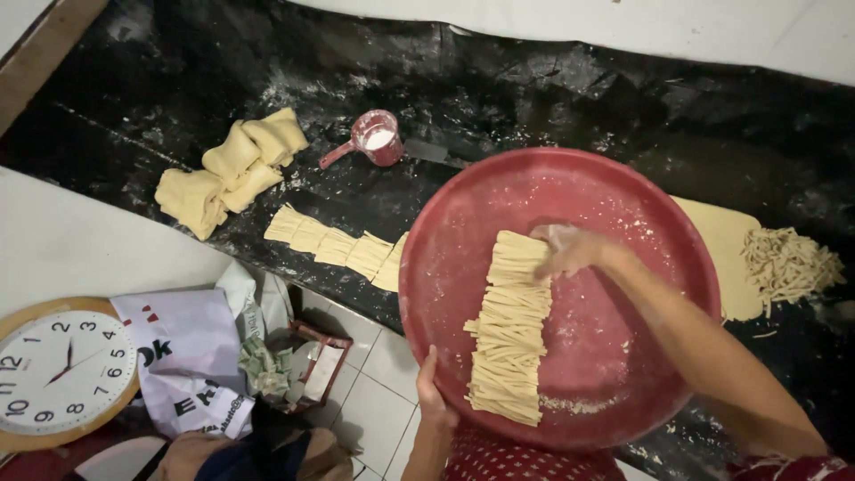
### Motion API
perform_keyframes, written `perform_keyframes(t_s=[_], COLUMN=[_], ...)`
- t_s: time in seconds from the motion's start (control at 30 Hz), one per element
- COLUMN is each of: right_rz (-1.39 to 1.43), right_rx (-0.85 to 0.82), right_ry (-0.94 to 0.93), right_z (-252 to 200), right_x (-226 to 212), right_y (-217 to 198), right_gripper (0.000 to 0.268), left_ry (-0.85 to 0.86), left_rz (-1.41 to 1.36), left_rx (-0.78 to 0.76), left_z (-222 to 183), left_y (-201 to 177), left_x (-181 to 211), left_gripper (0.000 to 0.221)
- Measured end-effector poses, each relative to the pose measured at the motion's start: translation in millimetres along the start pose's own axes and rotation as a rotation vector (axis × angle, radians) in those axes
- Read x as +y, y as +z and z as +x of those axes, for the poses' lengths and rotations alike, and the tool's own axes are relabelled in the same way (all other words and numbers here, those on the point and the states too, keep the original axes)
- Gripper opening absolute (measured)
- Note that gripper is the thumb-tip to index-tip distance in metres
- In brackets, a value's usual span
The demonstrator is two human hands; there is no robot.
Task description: Processing freshly made noodles by cutting long strands into smaller portions and gathering them into a bowl.
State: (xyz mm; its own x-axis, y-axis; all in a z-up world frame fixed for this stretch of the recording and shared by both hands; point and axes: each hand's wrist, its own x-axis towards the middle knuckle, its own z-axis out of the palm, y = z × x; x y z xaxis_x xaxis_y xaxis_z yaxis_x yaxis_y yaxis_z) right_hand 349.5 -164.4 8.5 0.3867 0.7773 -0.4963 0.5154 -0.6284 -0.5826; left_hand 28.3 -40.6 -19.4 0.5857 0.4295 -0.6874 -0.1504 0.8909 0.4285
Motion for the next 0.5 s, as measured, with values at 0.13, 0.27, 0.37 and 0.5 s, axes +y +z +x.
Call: perform_keyframes(t_s=[0.13, 0.27, 0.37, 0.5], right_rz=[0.564, 0.611, 0.494, 0.520], right_rx=[-0.146, -0.103, -0.080, -0.020], right_ry=[0.099, 0.149, 0.144, 0.188], right_z=[-3.8, -19.6, -21.8, -15.0], right_x=[3.5, -23.8, -28.2, -40.5], right_y=[-1.0, -12.4, -29.0, -31.7], right_gripper=[0.070, 0.099, 0.084, 0.075], left_ry=[-0.018, -0.007, 0.002, 0.033], left_rz=[-0.015, -0.009, -0.026, 0.011], left_rx=[-0.039, 0.014, 0.023, 0.065], left_z=[-2.3, -3.9, -6.7, -5.2], left_y=[-1.9, 1.0, 2.2, -5.2], left_x=[1.7, 7.1, 11.7, 20.1], left_gripper=[0.057, 0.054, 0.055, 0.056])
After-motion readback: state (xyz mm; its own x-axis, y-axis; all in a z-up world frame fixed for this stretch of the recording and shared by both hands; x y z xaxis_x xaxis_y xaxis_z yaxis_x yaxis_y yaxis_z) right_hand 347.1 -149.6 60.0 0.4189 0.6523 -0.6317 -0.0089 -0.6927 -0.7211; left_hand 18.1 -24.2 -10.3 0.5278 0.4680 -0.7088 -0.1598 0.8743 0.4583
